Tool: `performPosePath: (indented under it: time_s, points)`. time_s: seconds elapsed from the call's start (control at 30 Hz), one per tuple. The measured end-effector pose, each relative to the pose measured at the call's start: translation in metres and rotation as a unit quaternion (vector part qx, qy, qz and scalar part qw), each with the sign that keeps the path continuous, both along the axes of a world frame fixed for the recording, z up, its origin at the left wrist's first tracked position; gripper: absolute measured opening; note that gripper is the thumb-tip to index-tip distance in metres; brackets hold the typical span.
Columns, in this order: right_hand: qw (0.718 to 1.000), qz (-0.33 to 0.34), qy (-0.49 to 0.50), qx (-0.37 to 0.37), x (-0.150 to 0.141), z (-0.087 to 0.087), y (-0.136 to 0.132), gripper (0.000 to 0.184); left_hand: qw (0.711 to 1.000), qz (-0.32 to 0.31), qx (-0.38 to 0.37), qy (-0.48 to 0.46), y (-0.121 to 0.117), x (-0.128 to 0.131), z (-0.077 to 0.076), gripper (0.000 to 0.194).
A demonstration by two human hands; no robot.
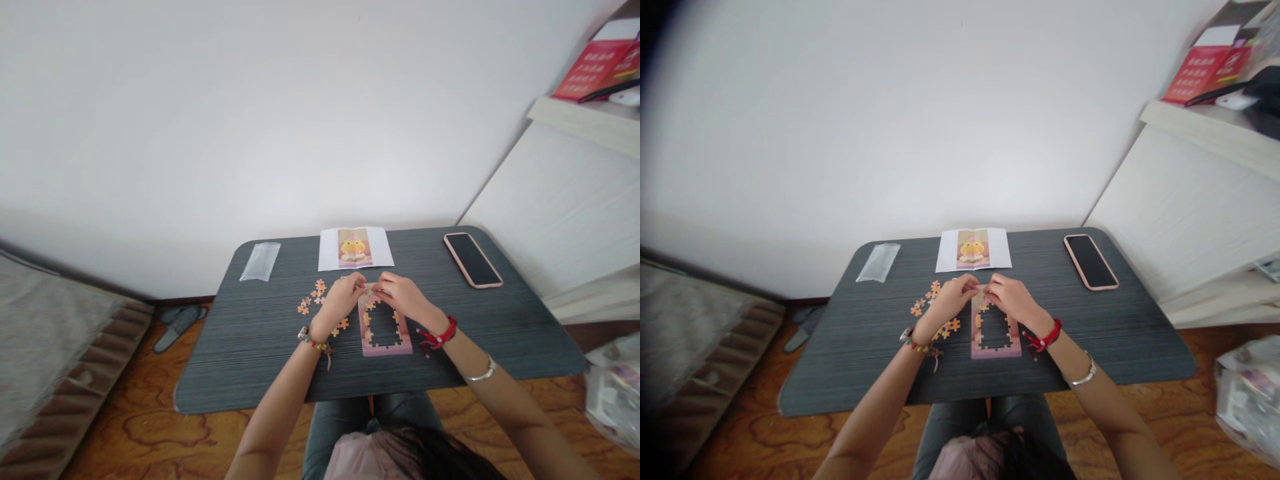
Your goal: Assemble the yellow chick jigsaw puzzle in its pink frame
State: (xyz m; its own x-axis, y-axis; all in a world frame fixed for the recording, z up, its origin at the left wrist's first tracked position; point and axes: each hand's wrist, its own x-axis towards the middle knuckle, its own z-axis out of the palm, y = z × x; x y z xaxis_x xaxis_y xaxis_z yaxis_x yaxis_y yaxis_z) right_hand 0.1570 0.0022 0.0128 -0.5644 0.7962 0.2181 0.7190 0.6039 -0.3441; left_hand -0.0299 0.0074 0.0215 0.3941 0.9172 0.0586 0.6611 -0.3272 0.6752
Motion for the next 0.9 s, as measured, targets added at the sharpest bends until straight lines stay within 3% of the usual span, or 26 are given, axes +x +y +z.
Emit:
performPosePath:
  time_s: [0.2,0.43,0.9]
  points:
    - [0.997,-0.043,0.052,-0.046,-0.003,-0.015,0.009,0.013,0.991,0.049,0.060,0.106,-0.010,0.002,-0.009,0.012]
    - [0.995,-0.066,0.048,-0.062,-0.005,-0.024,0.009,0.011,0.986,0.056,0.076,0.140,-0.011,0.010,-0.019,0.014]
    - [0.991,-0.095,-0.047,-0.082,-0.009,-0.016,0.004,0.018,0.980,0.040,0.076,0.179,-0.010,0.018,-0.023,0.020]
